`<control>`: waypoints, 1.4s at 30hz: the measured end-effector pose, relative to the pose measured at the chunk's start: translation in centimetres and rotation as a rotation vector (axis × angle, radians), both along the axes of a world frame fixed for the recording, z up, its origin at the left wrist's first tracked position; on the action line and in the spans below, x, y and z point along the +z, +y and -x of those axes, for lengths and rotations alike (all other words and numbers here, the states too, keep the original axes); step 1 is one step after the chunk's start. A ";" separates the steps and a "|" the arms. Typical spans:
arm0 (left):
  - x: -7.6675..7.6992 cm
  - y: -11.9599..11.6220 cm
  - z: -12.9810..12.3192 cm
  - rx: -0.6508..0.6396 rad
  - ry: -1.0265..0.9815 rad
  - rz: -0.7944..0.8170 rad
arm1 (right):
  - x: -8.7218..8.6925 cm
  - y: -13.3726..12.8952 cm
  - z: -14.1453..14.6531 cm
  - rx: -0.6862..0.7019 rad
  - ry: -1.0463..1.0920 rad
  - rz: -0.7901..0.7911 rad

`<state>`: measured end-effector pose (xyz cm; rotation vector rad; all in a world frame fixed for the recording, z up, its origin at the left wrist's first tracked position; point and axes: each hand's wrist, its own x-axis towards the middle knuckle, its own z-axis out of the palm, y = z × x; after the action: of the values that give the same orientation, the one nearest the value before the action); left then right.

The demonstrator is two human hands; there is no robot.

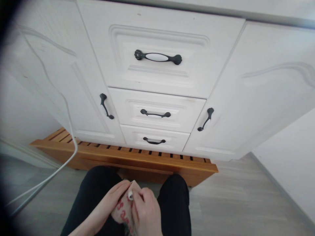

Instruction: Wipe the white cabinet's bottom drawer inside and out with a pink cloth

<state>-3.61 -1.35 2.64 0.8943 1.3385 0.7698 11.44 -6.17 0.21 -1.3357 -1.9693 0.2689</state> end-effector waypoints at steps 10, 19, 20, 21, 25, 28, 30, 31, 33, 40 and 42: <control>0.7 0.4 0.6 -0.370 -0.089 -0.119 | -0.1 1.4 -3.9 -0.071 0.462 0.386; 1.7 1.5 1.4 -0.403 0.273 -0.359 | -1.0 3.1 -4.8 0.333 0.790 1.010; 1.5 1.6 1.7 -0.379 0.331 -0.382 | -0.9 3.1 -4.6 0.316 0.819 1.033; 1.3 1.7 2.1 -0.361 0.361 -0.390 | -0.6 3.1 -4.5 0.320 0.846 1.051; 0.8 1.6 3.3 -0.450 0.171 -0.284 | 0.5 3.2 -5.0 0.419 0.874 1.085; 0.9 1.0 3.2 -0.534 -0.149 -0.048 | 1.0 3.7 -5.9 0.449 0.788 1.070; 0.8 0.7 2.7 -0.515 -0.333 0.072 | 1.1 3.8 -6.3 0.451 0.798 1.046; 0.7 0.5 2.4 -0.479 -0.396 0.099 | 1.0 3.8 -6.3 0.439 0.859 1.024; 0.4 0.4 1.8 -0.360 -0.467 0.118 | 0.8 3.5 -6.1 0.387 1.070 0.996; -0.5 0.1 1.1 -0.145 -0.189 0.009 | -2.1 0.1 -4.0 0.263 1.329 1.095; -0.8 -0.3 1.4 -0.160 -0.180 0.018 | -2.7 -0.7 -4.0 0.291 1.378 1.132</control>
<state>-5.03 -1.63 1.82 0.8848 1.1005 0.6964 15.49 -6.88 -2.46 -0.8571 -0.6772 2.0061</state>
